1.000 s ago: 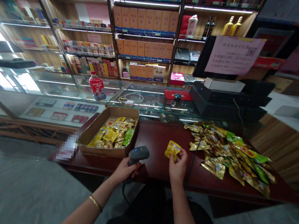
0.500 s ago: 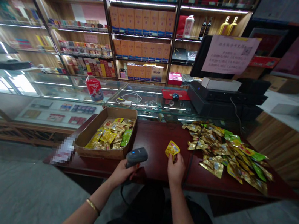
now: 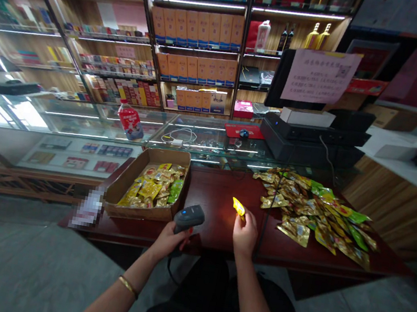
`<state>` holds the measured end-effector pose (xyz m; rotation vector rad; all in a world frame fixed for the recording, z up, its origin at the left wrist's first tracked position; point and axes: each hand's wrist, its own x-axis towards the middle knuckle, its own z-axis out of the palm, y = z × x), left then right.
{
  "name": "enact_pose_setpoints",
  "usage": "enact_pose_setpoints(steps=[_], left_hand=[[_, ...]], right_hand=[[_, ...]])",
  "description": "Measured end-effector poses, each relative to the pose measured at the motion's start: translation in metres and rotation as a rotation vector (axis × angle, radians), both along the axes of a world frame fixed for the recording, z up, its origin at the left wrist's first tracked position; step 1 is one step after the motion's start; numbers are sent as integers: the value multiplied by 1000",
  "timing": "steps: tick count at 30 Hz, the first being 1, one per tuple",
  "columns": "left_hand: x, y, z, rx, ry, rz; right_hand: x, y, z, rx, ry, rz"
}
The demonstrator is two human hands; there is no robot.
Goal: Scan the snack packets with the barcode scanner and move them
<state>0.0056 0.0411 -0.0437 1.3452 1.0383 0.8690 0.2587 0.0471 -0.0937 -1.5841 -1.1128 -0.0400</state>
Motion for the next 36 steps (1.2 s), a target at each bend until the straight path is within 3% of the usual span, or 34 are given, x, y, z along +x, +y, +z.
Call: enact_pose_setpoints(steps=[13,18,22,26,27,28,31,36], left_hand=[[-2,1,-9,-2,-40,-20],[3,4,-7,-36,-41,52],[6,4,-4,-64,-51,86],[6,4,-6,-76,-38,87],[6,5,-8,-78,-37,89],[6,5,-9,-79,-35,88],[4,7,-14,-72,-18,77],[2,8,-19,-59,-18,55]], right_hand=[[0,-3,4,-28,54,16],[-1,14,21,-102,329,36],[-34,67,63,-66,457,236],[-70,120,101,12,479,637],[-71,126,104,-17,443,662],[-67,129,103,-77,386,617],[-35,115,85,-317,214,263],[21,68,40,-562,207,-188]])
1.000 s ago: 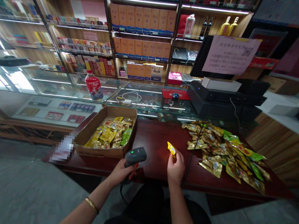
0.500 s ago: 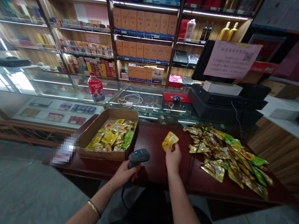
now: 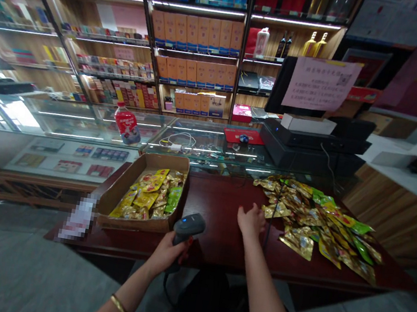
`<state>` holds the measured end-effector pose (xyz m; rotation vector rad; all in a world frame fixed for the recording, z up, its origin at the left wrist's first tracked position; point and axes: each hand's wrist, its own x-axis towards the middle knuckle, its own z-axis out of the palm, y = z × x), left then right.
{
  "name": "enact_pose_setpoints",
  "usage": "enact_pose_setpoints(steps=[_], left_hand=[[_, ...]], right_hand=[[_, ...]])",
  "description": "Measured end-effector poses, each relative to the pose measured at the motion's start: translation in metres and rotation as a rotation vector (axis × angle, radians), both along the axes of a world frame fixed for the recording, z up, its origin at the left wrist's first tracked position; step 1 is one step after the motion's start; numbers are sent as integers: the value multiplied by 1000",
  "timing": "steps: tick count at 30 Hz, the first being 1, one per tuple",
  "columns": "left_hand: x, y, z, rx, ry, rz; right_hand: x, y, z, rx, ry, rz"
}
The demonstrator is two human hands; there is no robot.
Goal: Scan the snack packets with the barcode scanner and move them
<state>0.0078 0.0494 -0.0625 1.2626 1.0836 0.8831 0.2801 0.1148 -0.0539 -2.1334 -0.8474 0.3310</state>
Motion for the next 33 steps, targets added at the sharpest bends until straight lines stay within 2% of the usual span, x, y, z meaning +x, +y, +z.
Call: enact_pose_setpoints(steps=[2,5,11,14,17,20,25,30,33], left_hand=[[0,0,0,1,-8,-4],[-1,-1,3,7,-10,-17],[0,-2,6,22,-50,-31],[0,-1,5,26,-61,-31],[1,-1,4,22,-81,-17],[0,-1,7,11,-116,-7],[-1,0,13,-15,-171,-4],[-1,2,12,-11,-183,-14],[0,2,9,-2,-169,-23]], right_hand=[[10,-11,-12,-81,-26,-112],[22,-11,-19,-143,-56,-218],[42,12,-17,-86,-95,-250],[42,11,-19,16,-151,-182],[33,0,-24,125,-205,-45],[15,-17,-30,223,-226,93],[-23,-44,-41,436,-136,314],[-29,-49,-46,479,-154,319],[-26,-46,-47,428,-103,310]])
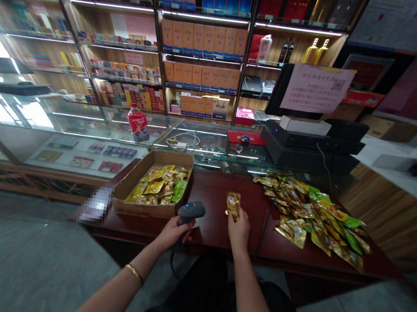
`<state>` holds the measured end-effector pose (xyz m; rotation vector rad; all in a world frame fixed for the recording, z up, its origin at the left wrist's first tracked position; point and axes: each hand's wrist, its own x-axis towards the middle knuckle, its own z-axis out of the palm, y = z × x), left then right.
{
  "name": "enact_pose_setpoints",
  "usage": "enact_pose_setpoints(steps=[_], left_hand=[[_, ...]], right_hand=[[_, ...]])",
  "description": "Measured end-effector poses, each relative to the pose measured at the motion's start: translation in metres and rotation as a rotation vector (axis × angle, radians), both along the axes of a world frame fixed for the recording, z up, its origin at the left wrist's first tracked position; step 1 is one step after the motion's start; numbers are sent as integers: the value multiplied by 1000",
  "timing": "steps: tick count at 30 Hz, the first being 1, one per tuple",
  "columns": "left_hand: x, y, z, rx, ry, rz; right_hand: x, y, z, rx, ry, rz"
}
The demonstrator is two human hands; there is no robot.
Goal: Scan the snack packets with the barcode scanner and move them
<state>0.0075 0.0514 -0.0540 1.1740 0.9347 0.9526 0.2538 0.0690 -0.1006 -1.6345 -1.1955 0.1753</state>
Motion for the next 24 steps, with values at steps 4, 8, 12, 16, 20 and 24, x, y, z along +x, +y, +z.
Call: enact_pose_setpoints(steps=[4,8,12,16,20,24], left_hand=[[0,-2,-1,22,7,5],[-1,-2,1,24,3,18],[0,-1,0,10,1,35],[0,-1,0,5,-8,35],[0,-2,2,11,-18,22],[1,-4,5,16,-14,18]], right_hand=[[-1,1,0,-39,32,14],[-2,2,1,-22,22,7],[-1,3,1,-22,15,0],[-1,3,2,-20,2,0],[-2,2,3,-26,-6,-2],[-3,1,4,-39,-4,-20]])
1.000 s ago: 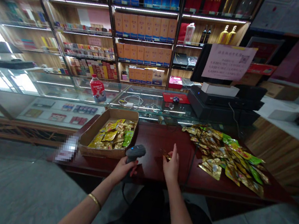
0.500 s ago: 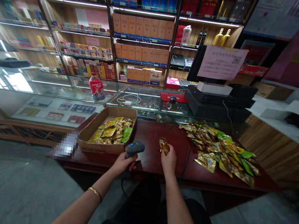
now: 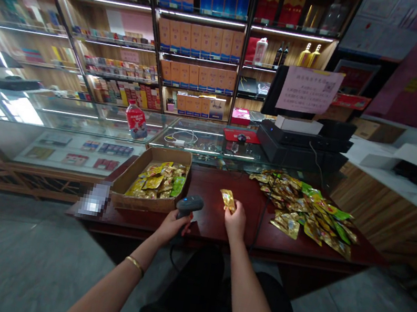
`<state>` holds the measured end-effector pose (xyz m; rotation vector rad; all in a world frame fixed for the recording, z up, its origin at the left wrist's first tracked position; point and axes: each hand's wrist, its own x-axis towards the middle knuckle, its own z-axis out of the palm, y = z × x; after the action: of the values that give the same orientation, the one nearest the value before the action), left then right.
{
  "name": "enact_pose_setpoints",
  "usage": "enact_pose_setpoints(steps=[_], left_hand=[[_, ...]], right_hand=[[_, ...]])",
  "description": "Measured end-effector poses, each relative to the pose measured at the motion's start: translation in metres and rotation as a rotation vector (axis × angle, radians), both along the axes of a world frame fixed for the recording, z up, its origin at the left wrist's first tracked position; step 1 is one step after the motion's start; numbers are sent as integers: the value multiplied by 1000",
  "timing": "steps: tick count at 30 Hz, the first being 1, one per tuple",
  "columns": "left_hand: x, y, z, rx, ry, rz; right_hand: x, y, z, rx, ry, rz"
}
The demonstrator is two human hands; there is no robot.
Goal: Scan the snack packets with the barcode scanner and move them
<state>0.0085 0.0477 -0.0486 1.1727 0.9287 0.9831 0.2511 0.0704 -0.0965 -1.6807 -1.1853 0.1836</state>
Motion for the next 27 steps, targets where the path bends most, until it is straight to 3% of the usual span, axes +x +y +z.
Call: enact_pose_setpoints(steps=[13,20,23,27], left_hand=[[1,2,-2,-22,16,34],[5,4,-4,-28,50,77],[5,3,-2,-43,53,86],[4,2,1,-57,73,100]], right_hand=[[-1,-2,0,-17,27,45],[7,1,-1,-16,265,-5],[-13,17,21,20,453,128],[-73,61,64,116,585,475]])
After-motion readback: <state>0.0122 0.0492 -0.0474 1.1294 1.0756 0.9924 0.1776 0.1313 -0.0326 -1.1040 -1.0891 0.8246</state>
